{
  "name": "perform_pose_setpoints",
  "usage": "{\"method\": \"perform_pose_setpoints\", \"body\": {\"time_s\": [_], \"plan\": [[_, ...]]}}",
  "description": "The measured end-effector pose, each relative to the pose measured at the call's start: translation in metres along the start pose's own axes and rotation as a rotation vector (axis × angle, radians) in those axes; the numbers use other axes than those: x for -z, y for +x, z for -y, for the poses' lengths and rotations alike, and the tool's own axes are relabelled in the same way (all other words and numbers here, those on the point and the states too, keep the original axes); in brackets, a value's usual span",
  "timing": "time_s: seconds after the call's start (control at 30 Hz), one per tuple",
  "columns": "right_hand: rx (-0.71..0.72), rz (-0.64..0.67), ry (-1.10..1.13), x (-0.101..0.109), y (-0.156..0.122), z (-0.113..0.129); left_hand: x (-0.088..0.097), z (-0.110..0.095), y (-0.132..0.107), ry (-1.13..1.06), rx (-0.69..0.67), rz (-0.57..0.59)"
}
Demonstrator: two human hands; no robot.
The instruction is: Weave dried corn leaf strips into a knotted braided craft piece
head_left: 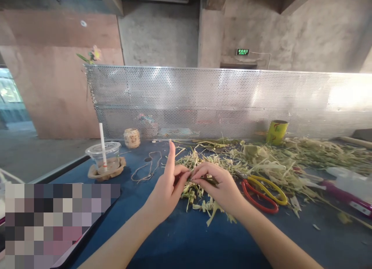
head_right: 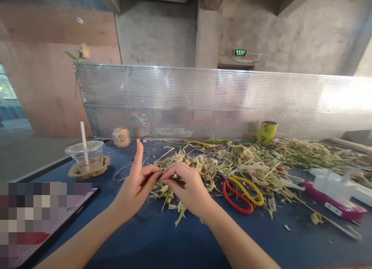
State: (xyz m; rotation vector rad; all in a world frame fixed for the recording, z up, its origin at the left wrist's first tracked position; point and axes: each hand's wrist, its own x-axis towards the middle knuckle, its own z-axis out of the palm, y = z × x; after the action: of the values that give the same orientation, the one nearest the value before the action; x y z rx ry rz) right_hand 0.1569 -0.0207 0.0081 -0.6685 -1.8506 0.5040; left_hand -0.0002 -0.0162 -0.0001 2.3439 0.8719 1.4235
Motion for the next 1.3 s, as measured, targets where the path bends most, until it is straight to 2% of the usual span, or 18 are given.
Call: {"method": "perform_pose_setpoints", "body": {"time_s": [0.1, 0.2, 0.27, 0.47, 0.63, 0.8, 0.9, 1.0, 1.1, 1.2, 1.3], "plan": [[-0.109, -0.035, 0.091, -0.001, 0.001, -0.002, 0.0, 0.001, 0.0, 0.066, -0.044, -0.014], [-0.282, -0.072, 0.228, -0.004, 0.002, -0.007, 0.0, 0.004, -0.001, 0.182, -0.146, -0.012], [-0.34, -0.095, 0.277, -0.006, 0.002, -0.009, 0.0, 0.005, 0.0, 0.242, -0.196, -0.004], [-0.247, -0.178, 0.229, -0.008, -0.001, -0.009, -0.002, 0.003, 0.001, 0.278, -0.202, -0.025], [-0.293, -0.199, 0.275, -0.007, 0.0, -0.005, -0.005, 0.004, -0.001, 0.282, -0.213, -0.006], [-0.206, -0.216, 0.073, -0.009, -0.004, -0.003, -0.007, 0.006, -0.002, 0.293, -0.208, 0.045], [-0.14, -0.211, -0.02, -0.009, -0.006, -0.004, -0.007, 0.004, -0.002, 0.191, -0.098, 0.048], [-0.083, -0.172, -0.099, -0.007, -0.007, -0.005, -0.005, 0.001, 0.0, 0.034, 0.078, 0.05], [0.098, -0.047, -0.266, -0.002, -0.007, -0.005, -0.001, 0.0, 0.004, -0.148, 0.272, 0.097], [0.315, 0.107, -0.526, 0.002, -0.007, -0.004, 0.003, 0.001, 0.007, -0.348, 0.447, 0.156], [0.385, 0.131, -0.754, 0.001, -0.008, -0.004, 0.004, 0.002, 0.008, -0.47, 0.567, 0.204]]}}
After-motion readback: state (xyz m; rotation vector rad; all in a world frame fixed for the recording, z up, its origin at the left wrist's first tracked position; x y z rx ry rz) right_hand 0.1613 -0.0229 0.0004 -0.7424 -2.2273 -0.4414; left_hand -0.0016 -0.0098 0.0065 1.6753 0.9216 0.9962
